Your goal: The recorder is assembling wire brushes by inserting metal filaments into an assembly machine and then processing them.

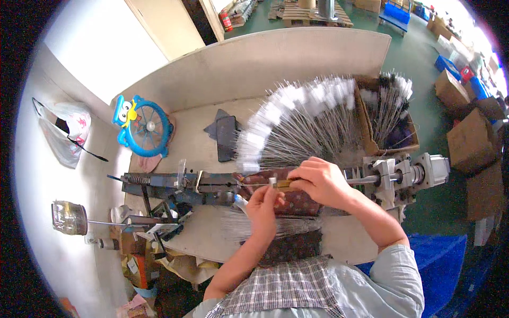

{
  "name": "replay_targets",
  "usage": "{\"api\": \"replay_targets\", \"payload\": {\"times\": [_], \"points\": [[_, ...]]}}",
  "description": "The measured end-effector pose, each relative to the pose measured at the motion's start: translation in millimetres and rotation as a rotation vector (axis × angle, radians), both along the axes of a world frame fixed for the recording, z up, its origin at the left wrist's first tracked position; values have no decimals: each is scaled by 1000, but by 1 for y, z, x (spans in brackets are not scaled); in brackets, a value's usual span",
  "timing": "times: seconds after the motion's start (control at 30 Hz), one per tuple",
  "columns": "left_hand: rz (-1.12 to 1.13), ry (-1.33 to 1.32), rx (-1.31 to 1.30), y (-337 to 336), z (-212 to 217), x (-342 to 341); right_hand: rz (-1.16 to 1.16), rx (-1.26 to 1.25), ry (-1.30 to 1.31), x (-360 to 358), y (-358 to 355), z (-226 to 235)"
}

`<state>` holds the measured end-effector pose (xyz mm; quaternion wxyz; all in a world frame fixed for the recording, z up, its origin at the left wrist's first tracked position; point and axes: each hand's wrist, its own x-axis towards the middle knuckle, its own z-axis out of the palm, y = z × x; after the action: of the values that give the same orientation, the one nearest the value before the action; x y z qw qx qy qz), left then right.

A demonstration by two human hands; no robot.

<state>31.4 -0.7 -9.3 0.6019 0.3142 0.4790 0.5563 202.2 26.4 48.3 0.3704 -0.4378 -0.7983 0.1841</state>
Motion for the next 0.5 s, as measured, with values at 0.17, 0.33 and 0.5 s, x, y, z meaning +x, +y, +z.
{"api": "replay_targets", "payload": {"times": [0.17,0.33,0.5], "points": [[155,-148,-126,3,4,-26,-109,195,-246,-49,21,-13],[85,-311,-205,1,4,-37,-14,27,-246,-69,23,-9],[-25,-30,-105,0,4,-39,15,-157,-99,-68,23,-5]]}}
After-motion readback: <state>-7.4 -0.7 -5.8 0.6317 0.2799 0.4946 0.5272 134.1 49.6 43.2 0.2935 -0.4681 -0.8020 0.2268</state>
